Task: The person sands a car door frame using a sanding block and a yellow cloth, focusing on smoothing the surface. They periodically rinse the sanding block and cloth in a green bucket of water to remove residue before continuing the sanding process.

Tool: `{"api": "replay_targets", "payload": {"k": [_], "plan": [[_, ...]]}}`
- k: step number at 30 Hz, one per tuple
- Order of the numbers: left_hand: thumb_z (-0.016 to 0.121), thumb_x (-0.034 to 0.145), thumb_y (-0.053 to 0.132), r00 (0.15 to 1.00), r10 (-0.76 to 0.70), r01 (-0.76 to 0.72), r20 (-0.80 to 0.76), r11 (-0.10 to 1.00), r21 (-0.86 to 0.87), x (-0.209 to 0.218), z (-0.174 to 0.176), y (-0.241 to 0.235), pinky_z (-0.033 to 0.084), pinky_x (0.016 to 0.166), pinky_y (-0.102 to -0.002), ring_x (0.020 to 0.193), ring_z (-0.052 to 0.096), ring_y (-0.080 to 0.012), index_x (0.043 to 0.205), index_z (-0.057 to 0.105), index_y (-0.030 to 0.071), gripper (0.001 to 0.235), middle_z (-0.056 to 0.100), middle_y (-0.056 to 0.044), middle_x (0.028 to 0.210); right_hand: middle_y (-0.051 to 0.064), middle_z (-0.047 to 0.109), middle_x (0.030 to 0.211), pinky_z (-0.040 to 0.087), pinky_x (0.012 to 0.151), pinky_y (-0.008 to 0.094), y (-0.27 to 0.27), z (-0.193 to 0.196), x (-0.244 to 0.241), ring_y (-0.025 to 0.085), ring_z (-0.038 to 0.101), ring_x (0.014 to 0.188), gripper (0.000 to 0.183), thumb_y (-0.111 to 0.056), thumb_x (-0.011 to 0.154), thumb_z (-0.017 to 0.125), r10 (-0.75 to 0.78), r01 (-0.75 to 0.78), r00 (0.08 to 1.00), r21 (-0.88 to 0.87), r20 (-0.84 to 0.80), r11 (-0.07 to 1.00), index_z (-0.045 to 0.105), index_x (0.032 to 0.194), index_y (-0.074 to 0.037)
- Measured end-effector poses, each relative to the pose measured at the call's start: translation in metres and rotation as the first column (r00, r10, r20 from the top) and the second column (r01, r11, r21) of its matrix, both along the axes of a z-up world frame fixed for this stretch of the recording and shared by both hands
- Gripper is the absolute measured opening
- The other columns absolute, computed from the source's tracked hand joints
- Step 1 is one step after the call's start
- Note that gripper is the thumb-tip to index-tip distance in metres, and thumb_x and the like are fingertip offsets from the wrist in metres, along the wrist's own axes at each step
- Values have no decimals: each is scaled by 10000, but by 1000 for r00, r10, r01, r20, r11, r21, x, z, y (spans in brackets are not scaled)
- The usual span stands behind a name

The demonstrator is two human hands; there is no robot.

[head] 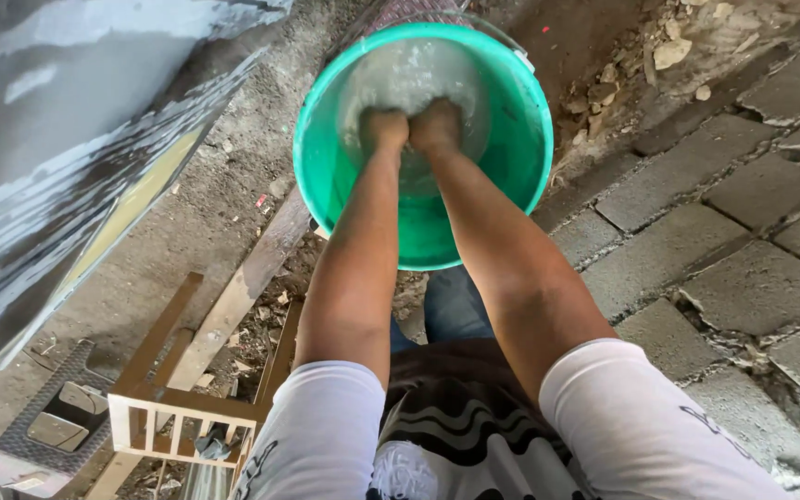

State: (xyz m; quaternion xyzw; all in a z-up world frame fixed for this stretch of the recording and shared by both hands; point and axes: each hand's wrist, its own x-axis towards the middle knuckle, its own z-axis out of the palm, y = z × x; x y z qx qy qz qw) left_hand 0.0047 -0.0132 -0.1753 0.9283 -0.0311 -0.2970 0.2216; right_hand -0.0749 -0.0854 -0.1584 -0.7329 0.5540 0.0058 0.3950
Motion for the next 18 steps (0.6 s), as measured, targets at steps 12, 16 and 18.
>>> {"api": "replay_targets", "payload": {"k": [12,16,18], "plan": [[721,868,319,910,257,-386,-327,812,-437,6,125,-2,543,915,-411,1009,733,-307,1116,746,-49,445,786,-186,1119,-32,619,908,401,599,231,9,249,-66,76,506,693,310,-136,942,747,-630,188,603,681,490,708,662,1237,-88],[691,910,329,870,253,-457,-424,737,-497,10,131,12,489,991,-378,1144,669,-267,1248,694,-22,488,719,-153,1272,56,649,1085,511,821,327,-10,225,-64,177,615,927,329,-66,1004,756,-142,66,696,133,703,989,637,1311,-62],[693,933,339,860,285,-482,-424,728,-488,8,132,19,478,1013,-373,1179,651,-262,1280,667,-20,500,693,-152,1313,110,675,1123,547,873,380,-22,213,-40,253,662,992,348,-64,988,762,30,5,796,-56,605,998,638,1313,-69]]}}
